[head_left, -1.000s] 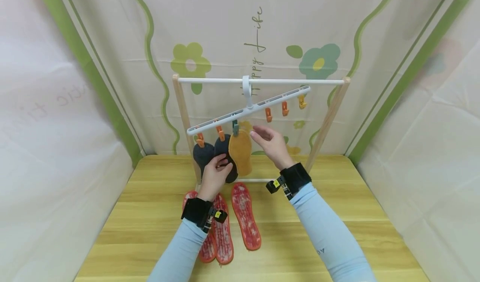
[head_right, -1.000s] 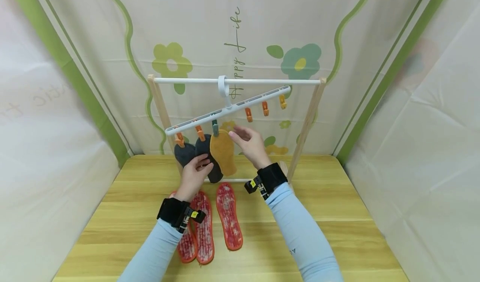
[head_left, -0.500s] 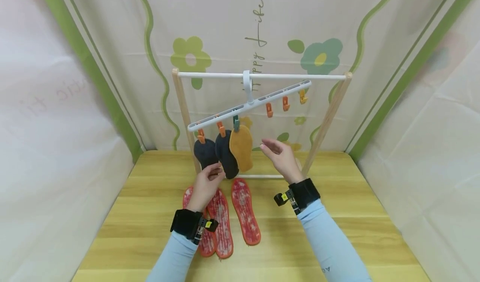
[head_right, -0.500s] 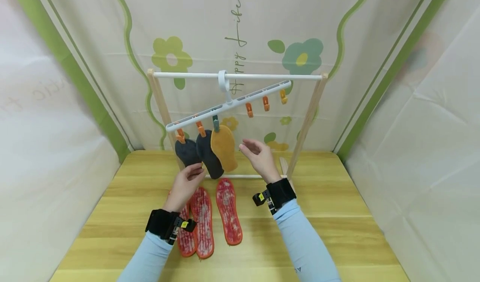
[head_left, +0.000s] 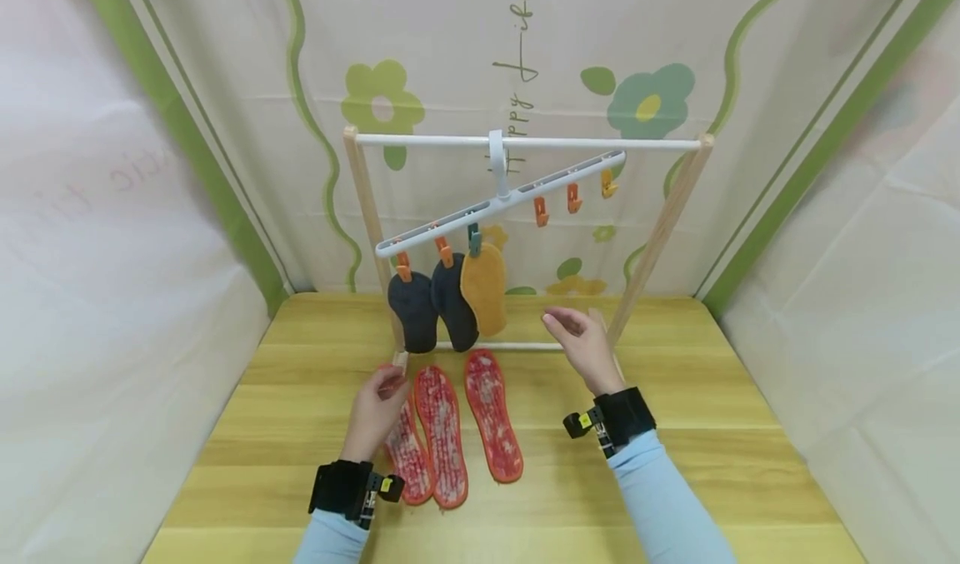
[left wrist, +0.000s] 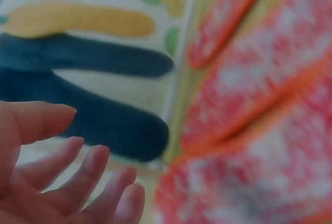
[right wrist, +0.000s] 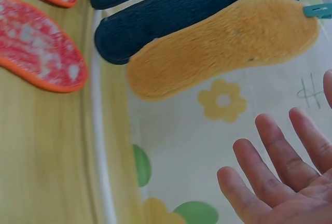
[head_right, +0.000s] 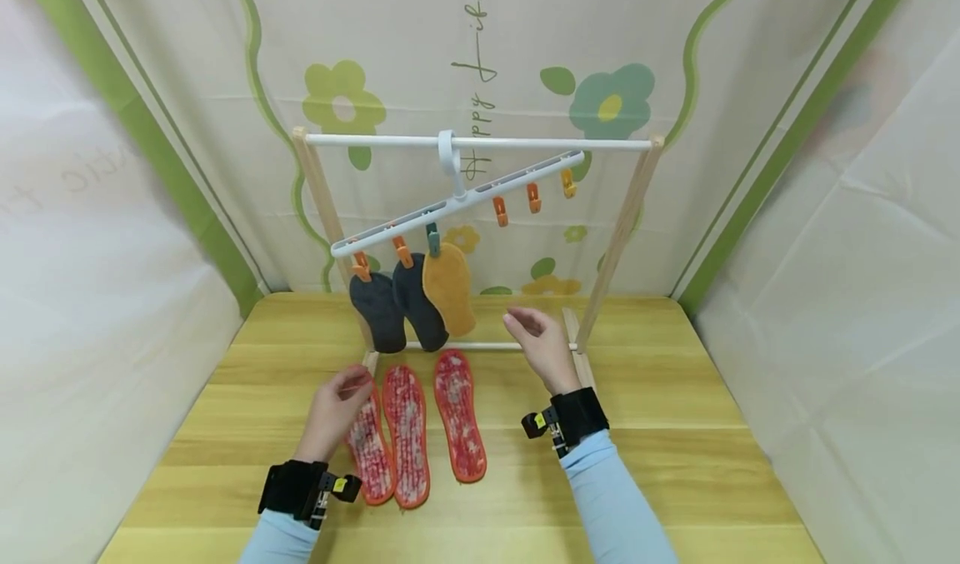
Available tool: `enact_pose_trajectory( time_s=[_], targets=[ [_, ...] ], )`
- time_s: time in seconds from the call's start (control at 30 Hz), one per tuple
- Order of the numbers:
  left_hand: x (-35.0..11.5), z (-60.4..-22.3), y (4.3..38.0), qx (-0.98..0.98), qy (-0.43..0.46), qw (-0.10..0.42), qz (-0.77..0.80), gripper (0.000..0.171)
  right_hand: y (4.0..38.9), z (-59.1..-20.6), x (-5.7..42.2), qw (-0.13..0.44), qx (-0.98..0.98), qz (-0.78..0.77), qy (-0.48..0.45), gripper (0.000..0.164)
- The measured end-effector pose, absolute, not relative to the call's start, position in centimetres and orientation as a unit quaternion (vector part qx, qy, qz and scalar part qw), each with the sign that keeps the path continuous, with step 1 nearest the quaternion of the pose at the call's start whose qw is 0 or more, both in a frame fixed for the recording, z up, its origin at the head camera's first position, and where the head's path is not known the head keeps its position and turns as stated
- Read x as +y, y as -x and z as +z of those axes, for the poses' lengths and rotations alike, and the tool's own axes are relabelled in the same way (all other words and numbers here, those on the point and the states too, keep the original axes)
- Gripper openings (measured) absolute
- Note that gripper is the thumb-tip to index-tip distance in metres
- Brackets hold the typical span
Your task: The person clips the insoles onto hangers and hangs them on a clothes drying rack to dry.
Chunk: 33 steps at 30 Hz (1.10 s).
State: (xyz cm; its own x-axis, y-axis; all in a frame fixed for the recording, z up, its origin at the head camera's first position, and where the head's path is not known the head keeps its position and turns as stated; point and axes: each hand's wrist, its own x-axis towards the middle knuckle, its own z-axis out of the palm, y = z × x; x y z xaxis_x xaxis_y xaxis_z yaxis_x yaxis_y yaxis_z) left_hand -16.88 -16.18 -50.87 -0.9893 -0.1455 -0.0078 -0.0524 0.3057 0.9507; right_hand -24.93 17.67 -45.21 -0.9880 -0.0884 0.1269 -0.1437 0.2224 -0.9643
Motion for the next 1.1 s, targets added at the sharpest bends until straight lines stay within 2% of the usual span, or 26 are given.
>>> enact_pose_trajectory(
  time_s=[0.13,0.37,0.7,0.93,1.1],
  targets=[
    [-17.1,-52.0,16.3,-0.824,-0.107,0.033,-0.555,0.04,24.4,-46.3,18.1,0.015,-0.779,0.624,-0.057,0.05],
    [-19.0,-53.2,16.4,-0.847,-0.144,0.055,-0.508,0.049,23.8,-47.8,19.0,0.022,-0.786,0.617,-0.027,0.051],
    [-20.3,-54.6,16.9,-0.844,-0.164,0.011,-0.511,0.058,23.5,-49.3,19.9,0.008,-0.776,0.631,-0.013,0.049],
    [-20.2,-55.1,17.6,-0.825,-0.188,-0.026,-0.532,0.06,24.1,-49.1,20.6,0.011,-0.772,0.635,-0.007,0.05],
    [-20.3,-55.3,17.9,-0.823,-0.195,-0.032,-0.533,0.059,25.5,-46.8,20.7,0.029,-0.775,0.631,-0.026,0.053]
  ],
)
